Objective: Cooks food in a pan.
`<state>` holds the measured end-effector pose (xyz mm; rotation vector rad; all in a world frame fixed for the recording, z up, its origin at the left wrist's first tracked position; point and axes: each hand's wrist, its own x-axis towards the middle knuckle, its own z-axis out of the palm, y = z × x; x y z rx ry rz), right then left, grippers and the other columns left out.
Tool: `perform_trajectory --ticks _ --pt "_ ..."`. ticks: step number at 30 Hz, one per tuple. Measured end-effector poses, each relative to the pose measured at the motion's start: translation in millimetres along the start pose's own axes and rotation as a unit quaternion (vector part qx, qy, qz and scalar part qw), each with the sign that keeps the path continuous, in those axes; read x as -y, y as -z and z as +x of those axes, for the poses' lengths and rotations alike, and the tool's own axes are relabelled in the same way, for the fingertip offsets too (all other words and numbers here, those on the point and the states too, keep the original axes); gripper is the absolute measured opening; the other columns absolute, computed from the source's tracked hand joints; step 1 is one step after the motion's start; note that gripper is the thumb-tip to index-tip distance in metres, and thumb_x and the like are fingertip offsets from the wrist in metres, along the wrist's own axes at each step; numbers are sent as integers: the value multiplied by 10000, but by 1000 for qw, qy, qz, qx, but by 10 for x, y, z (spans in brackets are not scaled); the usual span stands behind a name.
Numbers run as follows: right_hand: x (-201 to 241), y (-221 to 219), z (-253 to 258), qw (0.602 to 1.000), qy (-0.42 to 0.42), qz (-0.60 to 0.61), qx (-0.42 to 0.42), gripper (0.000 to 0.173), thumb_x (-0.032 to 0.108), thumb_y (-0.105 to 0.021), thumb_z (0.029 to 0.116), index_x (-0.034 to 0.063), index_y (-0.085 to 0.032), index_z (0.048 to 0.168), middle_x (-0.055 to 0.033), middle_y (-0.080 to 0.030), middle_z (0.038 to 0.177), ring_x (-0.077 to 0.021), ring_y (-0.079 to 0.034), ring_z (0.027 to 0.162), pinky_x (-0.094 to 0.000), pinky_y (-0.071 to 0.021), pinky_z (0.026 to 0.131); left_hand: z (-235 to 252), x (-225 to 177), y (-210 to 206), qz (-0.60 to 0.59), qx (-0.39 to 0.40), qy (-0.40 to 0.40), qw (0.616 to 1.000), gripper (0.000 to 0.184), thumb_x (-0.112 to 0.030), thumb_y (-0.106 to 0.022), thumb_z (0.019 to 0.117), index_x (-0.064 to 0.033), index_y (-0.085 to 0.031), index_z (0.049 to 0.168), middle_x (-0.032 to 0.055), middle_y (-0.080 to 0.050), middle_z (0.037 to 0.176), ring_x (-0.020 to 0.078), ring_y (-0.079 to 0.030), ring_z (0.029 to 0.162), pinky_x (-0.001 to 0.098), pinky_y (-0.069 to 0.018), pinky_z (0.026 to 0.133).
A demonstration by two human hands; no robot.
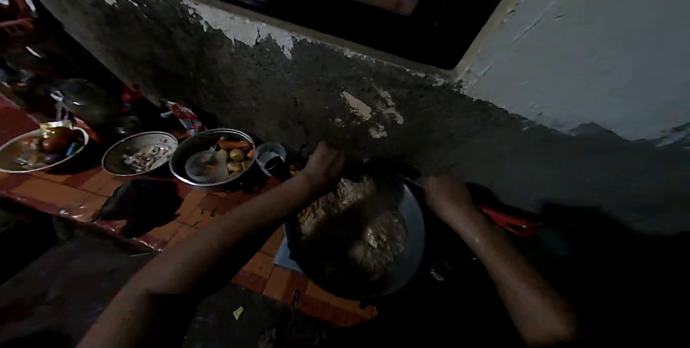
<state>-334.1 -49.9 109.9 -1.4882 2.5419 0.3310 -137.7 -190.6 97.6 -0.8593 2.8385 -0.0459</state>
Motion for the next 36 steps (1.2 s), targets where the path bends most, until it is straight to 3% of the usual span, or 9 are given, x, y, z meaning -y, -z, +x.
perform_trajectory --ticks 6,8,10,12,17,20,24,31,36 --pt "177 -428 -63 999 -10 -34 -26 420 -9 -451 1053 23 -533 1464 -296 -588 1338 -458 -620 1199 -554 -520 971 30 105 -289 28 48 7 998 280 41 -493 1017 32 -655 1245 220 -668 1213 404 -621 1167 565 -450 1029" --pt "266 -550 -130 1000 1 -15 4 434 -29 -450 1039 -2 -514 1468 -297 -577 1374 -469 -610 1222 -563 -510 997 21 132 -367 -15 44 -6 999 289 41 -490 1019 13 -666 1248 226 -686 1196 411 -641 1156 590 -423 1081" --pt "350 -605 -206 998 -2 -8 56 447 -5 -458 1042 -1 -490 1488 -278 -563 1414 -457 -583 1273 -567 -484 1042 3 132 -419 -32 55 -16 998 289 33 -480 1026 18 -664 1249 237 -678 1198 425 -638 1153 582 -471 1014" --pt "350 -522 -279 996 -4 -15 88 402 20 -454 1056 -7 -529 1449 -282 -585 1383 -460 -585 1271 -582 -481 1039 -13 139 -456 -47 74 -20 996 304 27 -471 1032 29 -633 1290 250 -660 1238 436 -617 1188 589 -454 1036" --pt "162 -156 -276 1000 7 -19 10 400 56 -428 1080 108 -584 1446 -254 -616 1360 -447 -605 1246 -588 -478 1026 -127 167 -389 -104 87 -35 990 292 -15 -470 1047 55 -622 1286 281 -650 1244 461 -623 1180 608 -476 1005" --pt "191 -264 -96 997 19 37 -63 435 13 -468 1050 114 -570 1461 -264 -602 1368 -459 -613 1221 -592 -490 1012 -251 98 -283 -98 73 -27 992 290 1 -456 1050 58 -633 1273 282 -663 1217 467 -627 1172 609 -469 1007" --pt "392 -459 -92 998 37 41 8 436 68 -485 1065 61 -505 1500 -282 -546 1434 -468 -577 1278 -585 -467 1063 -401 119 -249 -51 35 -25 998 278 33 -497 1020 24 -653 1250 243 -684 1183 431 -640 1143 584 -460 1017" --pt "391 -281 -263 990 62 109 -58 416 49 -464 1065 110 -582 1459 -250 -598 1398 -441 -605 1255 -582 -463 1062 -815 362 -353 -52 -89 -7 995 300 9 -529 1011 -36 -686 1263 200 -661 1278 393 -609 1208 538 -465 1026" --pt "666 -694 -193 974 136 167 -71 439 19 -461 1042 122 -604 1444 -218 -584 1439 -391 -581 1313 -531 -452 1115 -1095 467 -549 -59 -174 -13 983 290 43 -548 989 -21 -708 1221 237 -668 1229 417 -626 1175 545 -499 976"
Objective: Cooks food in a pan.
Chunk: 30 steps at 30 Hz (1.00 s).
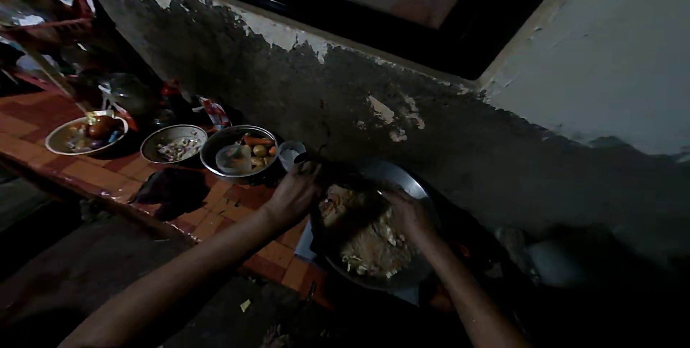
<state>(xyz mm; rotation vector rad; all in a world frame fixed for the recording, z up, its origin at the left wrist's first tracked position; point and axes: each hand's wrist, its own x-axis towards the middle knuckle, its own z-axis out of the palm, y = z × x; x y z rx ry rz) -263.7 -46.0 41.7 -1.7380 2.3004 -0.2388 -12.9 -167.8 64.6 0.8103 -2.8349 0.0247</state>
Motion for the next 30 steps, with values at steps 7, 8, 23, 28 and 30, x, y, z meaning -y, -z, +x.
perform_trajectory --ticks 7,8,23,28,30 --pt "-221 671 -492 998 -41 -39 -23 364 82 -507 1064 105 -640 1402 -230 -649 1324 -420 -633 1212 -588 -470 1049 101 169 73 -20 107 65 992 256 11 -483 1033 17 -679 1197 228 -684 1168 420 -657 1111 544 -524 928" --pt "-225 715 -565 997 -32 -39 -58 351 90 -521 1059 100 -656 1383 -232 -668 1280 -422 -651 1172 -592 -486 1020 160 164 119 -24 134 75 988 241 -23 -487 1043 25 -680 1180 230 -686 1152 420 -661 1098 545 -524 922" --pt "-97 334 -914 977 11 -47 -210 328 61 -557 1021 109 -715 1304 -214 -710 1123 -390 -717 954 -548 -587 826 719 -49 368 -42 222 40 973 219 -178 -606 1031 1 -706 1108 222 -697 1107 412 -664 1086 578 -513 932" --pt "-102 361 -940 974 -8 -92 -205 308 39 -554 1008 75 -729 1258 -245 -703 1081 -440 -715 923 -591 -583 778 655 -8 431 -2 146 45 988 158 -115 -659 979 -30 -733 1090 201 -717 1073 405 -685 1040 566 -536 880" --pt "-56 371 -940 970 -4 -67 -234 318 59 -554 1016 80 -713 1291 -247 -702 1102 -434 -714 935 -586 -582 792 597 -31 402 14 104 23 994 152 -87 -664 965 -23 -735 1083 193 -719 1064 393 -683 1032 544 -526 905"
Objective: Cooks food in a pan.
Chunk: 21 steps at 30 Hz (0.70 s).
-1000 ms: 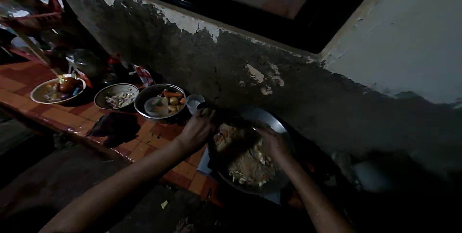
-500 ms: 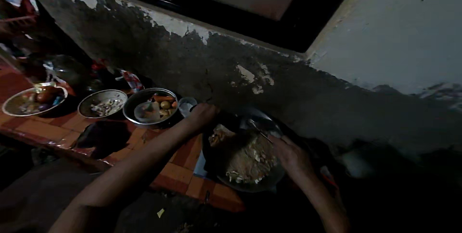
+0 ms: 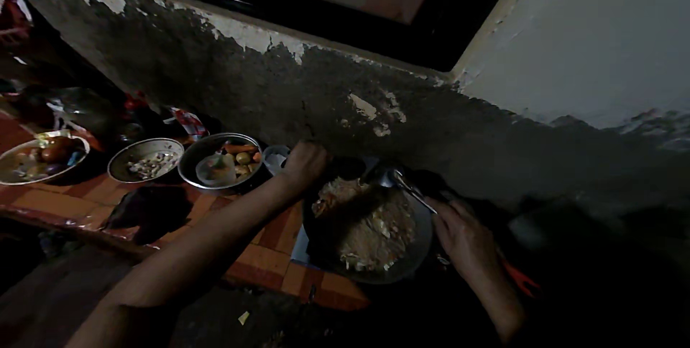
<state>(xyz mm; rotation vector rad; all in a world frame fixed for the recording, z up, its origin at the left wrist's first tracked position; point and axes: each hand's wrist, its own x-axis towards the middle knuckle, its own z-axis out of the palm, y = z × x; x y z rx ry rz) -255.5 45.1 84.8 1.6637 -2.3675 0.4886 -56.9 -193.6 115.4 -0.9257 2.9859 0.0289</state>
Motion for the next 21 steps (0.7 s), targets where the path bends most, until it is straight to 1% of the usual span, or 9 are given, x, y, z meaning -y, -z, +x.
perform_trajectory --ticks 2,4,6,8,10,13,16,19,21 --pt "100 -42 34 999 15 31 1 327 51 -557 1011 80 -711 1298 -246 -700 1118 -424 -712 942 -569 -582 812 -67 -44 -36 -7 -50 -28 998 149 -63 -660 969 8 -720 1085 205 -704 1077 398 -668 1061 537 -515 933" --pt "164 -24 59 998 6 14 63 316 55 -546 1029 85 -712 1297 -258 -694 1132 -445 -705 966 -588 -569 837 -127 -9 -98 -29 -117 -27 992 179 -61 -680 953 -4 -723 1117 203 -703 1094 402 -669 1072 541 -531 901" --pt "160 1 61 994 -8 -11 106 324 36 -544 1025 92 -715 1294 -263 -694 1148 -466 -699 987 -617 -555 847 -238 97 -119 -61 -152 15 986 292 -28 -666 955 -57 -705 1243 205 -689 1156 418 -651 1117 563 -532 903" --pt "179 4 71 993 -7 13 117 356 35 -539 1023 112 -696 1333 -251 -691 1169 -446 -701 989 -605 -559 852 -369 317 -236 -111 -225 52 967 299 -15 -646 971 -95 -716 1250 197 -702 1137 424 -665 1090 584 -545 861" --pt "296 -47 70 991 9 45 128 355 48 -543 1027 111 -685 1346 -243 -686 1195 -429 -702 1008 -589 -564 874 -513 574 -418 -177 -272 98 941 261 -57 -631 1003 -101 -724 1242 199 -708 1157 431 -675 1080 625 -538 867" --pt "452 -315 17 988 53 57 137 360 24 -556 1018 96 -684 1347 -255 -679 1227 -436 -709 1013 -576 -579 874 -812 941 -746 -265 -278 181 905 279 -99 -590 1040 -61 -683 1301 235 -678 1235 434 -663 1113 651 -510 934" --pt "418 -527 -70 982 80 11 173 398 20 -536 1027 115 -649 1397 -262 -664 1254 -448 -703 1029 -567 -579 874 -1117 1167 -1183 -315 -265 255 875 301 -119 -543 1061 -22 -665 1320 256 -675 1240 425 -667 1096 616 -501 951" --pt "312 -476 -96 964 83 -41 249 418 -6 -513 1029 74 -602 1429 -264 -638 1310 -462 -661 1144 -569 -547 954 -1408 1202 -1696 -333 -227 289 868 322 -144 -516 1074 13 -649 1322 272 -670 1224 417 -673 1071 575 -521 954" --pt "329 -316 -21 952 70 -72 288 388 3 -500 1041 56 -604 1411 -261 -624 1336 -465 -652 1162 -575 -538 965 -1550 1165 -1991 -340 -183 298 873 319 -140 -516 1071 8 -650 1320 273 -681 1196 430 -681 1035 600 -528 918"
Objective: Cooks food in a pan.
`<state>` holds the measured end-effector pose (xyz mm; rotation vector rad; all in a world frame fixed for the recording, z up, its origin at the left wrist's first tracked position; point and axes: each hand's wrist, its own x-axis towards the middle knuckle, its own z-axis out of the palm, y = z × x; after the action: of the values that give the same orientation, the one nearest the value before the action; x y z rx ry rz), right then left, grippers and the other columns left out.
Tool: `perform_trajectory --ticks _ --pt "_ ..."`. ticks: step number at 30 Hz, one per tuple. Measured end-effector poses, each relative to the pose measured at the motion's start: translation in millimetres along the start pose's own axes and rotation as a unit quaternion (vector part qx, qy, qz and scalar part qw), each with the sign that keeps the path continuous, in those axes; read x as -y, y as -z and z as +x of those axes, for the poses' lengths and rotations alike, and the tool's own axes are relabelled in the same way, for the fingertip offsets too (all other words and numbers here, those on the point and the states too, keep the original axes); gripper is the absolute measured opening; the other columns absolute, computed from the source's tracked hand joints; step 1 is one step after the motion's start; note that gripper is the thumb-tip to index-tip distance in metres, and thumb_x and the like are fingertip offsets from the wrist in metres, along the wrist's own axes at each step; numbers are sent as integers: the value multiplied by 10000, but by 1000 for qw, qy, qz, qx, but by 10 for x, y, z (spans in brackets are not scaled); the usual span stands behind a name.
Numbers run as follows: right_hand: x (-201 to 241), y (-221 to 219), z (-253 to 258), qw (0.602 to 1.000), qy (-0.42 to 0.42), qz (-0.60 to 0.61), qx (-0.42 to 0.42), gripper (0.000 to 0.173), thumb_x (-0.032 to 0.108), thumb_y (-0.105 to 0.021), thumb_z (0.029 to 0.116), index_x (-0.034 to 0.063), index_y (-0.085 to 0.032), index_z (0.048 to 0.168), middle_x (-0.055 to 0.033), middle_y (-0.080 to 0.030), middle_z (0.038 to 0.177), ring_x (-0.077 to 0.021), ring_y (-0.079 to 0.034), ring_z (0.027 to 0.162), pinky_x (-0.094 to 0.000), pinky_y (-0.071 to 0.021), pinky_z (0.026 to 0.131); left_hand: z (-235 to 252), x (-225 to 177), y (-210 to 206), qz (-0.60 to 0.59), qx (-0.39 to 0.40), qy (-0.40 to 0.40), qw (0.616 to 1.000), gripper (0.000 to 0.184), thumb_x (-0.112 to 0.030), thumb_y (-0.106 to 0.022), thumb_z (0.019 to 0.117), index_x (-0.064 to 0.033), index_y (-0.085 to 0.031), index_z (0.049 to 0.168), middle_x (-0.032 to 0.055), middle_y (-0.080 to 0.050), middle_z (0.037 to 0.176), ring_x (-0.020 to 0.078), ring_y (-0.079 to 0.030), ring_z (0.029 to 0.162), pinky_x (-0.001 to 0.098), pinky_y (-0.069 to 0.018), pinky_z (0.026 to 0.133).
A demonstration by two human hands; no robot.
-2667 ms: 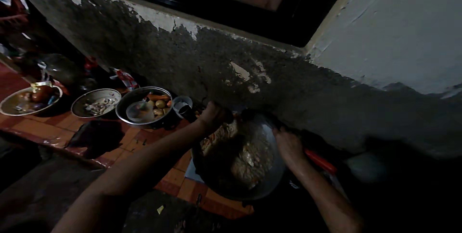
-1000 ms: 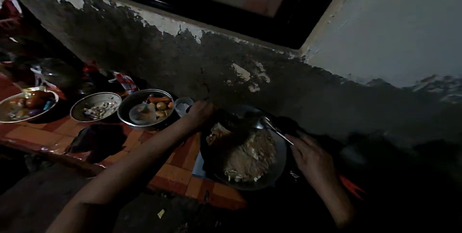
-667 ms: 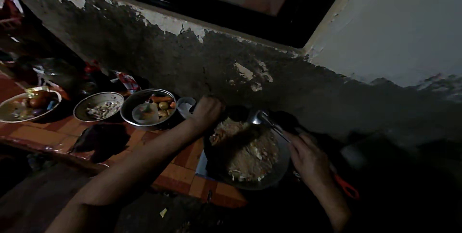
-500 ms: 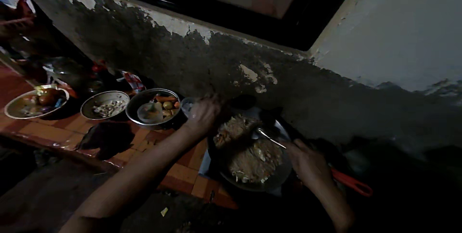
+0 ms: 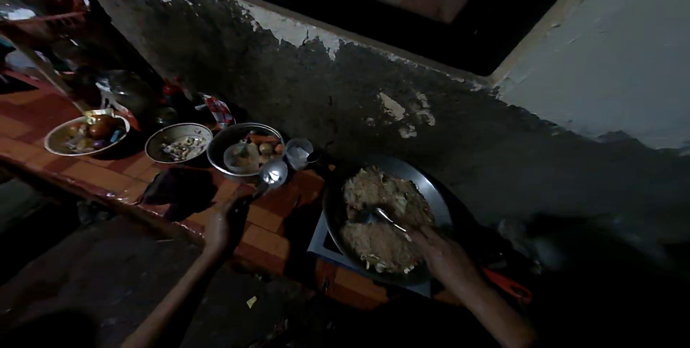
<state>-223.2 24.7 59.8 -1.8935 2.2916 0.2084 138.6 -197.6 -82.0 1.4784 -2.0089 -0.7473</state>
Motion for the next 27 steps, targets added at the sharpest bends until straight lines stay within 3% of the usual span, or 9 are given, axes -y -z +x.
perform_trajectory --ticks 2,6,9,12,17,19,22,24,27 --pt "84 281 -2 999 -32 -20 34 391 27 -482 1056 78 -593 1428 -249 -599 1391 -468 -653 1156 -592 -530 960 -123 136 -118 12 50 48 998 323 -152 -509 1081 -36 -644 1350 258 -682 1217 439 -677 1060 631 -511 930" --pt "248 421 117 996 -33 -16 -85 332 34 -527 1035 65 -663 1337 -286 -657 1222 -485 -691 1017 -609 -562 851 -141 308 -330 19 124 100 987 343 -165 -475 1097 -53 -607 1393 248 -677 1243 438 -670 1107 620 -503 967" --pt "346 226 379 998 -46 12 -46 421 56 -461 1065 141 -587 1458 -258 -602 1371 -458 -653 1151 -592 -517 979 -43 307 -497 19 159 124 979 371 -182 -517 1079 -58 -571 1425 238 -649 1304 429 -642 1176 614 -490 1002" --pt "319 58 419 1000 -28 3 11 415 79 -455 1078 138 -564 1473 -248 -594 1384 -451 -639 1179 -577 -509 999 79 198 -598 63 177 134 973 382 -220 -517 1081 -81 -568 1433 221 -595 1401 411 -621 1238 578 -496 1031" --pt "38 430 213 993 -96 63 -22 387 97 -479 1075 120 -604 1440 -233 -616 1374 -431 -629 1216 -594 -482 1039 217 192 -702 123 184 110 969 396 -220 -554 1060 -123 -570 1443 211 -572 1434 423 -580 1294 593 -500 1021" --pt "-182 417 277 983 -158 64 -65 379 110 -463 1084 82 -594 1439 -252 -620 1360 -453 -630 1205 -622 -480 1025 251 237 -711 154 192 93 965 411 -207 -576 1045 -127 -568 1448 210 -544 1466 428 -547 1330 589 -499 1027" --pt "-356 250 377 968 -243 64 -28 382 124 -433 1097 29 -555 1446 -283 -590 1386 -465 -588 1271 -627 -452 1063 279 250 -682 185 206 70 958 437 -207 -597 1032 -131 -562 1461 204 -508 1506 423 -499 1380 578 -476 1064" --pt "-306 200 330 963 -257 75 33 387 108 -440 1091 27 -533 1458 -289 -585 1389 -465 -575 1289 -612 -449 1073 266 267 -622 178 198 56 962 423 -193 -583 1039 -124 -570 1456 193 -490 1530 423 -461 1413 578 -436 1103" --pt "-271 327 -8 968 -229 102 -7 389 105 -474 1084 51 -561 1459 -270 -595 1395 -452 -569 1300 -617 -430 1091 211 441 -483 109 123 19 986 381 -201 -588 1041 -55 -615 1392 248 -473 1532 483 -429 1415 635 -377 1123"
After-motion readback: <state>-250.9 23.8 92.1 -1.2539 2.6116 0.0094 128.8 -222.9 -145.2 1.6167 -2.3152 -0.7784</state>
